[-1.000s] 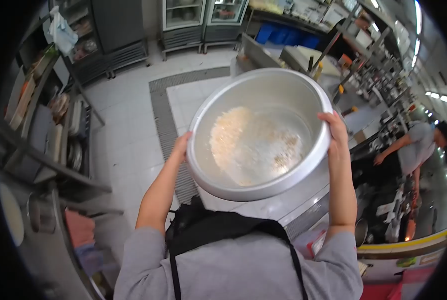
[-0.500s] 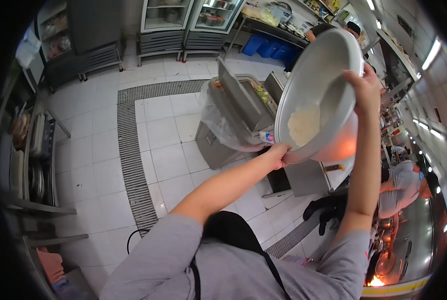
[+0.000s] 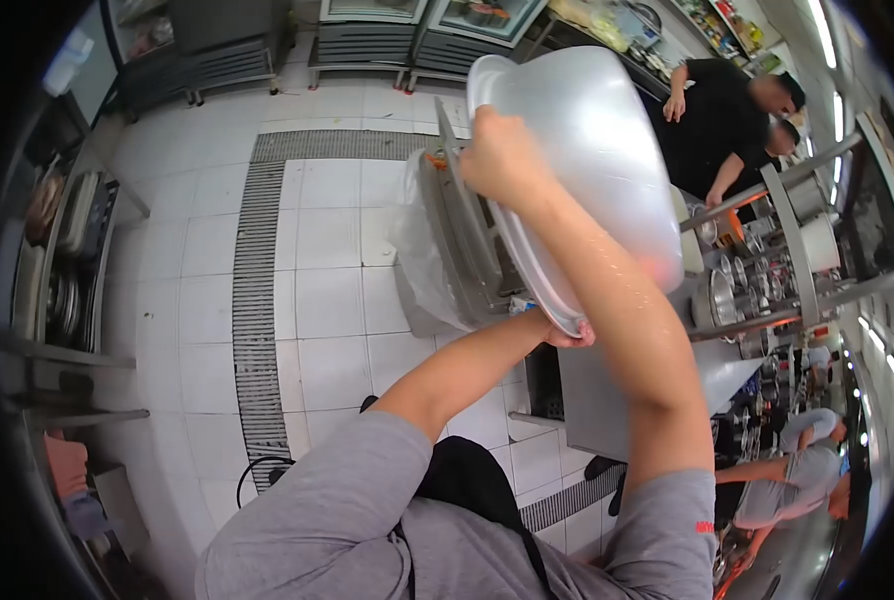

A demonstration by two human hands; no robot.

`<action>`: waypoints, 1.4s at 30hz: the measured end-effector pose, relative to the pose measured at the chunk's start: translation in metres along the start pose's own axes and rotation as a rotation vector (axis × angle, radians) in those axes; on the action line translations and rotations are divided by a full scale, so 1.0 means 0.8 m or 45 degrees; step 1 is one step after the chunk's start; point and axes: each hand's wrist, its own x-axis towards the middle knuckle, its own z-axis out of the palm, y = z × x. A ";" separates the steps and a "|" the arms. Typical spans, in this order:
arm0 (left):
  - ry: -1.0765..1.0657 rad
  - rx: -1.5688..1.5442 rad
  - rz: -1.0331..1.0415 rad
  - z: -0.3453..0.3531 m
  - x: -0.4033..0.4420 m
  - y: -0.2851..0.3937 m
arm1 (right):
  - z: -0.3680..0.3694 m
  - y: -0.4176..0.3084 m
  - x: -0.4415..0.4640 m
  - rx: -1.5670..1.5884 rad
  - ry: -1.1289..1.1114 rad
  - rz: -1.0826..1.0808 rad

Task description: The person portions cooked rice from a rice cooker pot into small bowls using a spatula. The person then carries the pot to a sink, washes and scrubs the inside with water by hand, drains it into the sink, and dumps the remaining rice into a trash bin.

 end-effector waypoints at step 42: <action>1.453 -0.397 3.403 -0.303 -1.088 -1.124 | -0.096 -1.030 -0.364 2.174 0.105 -1.158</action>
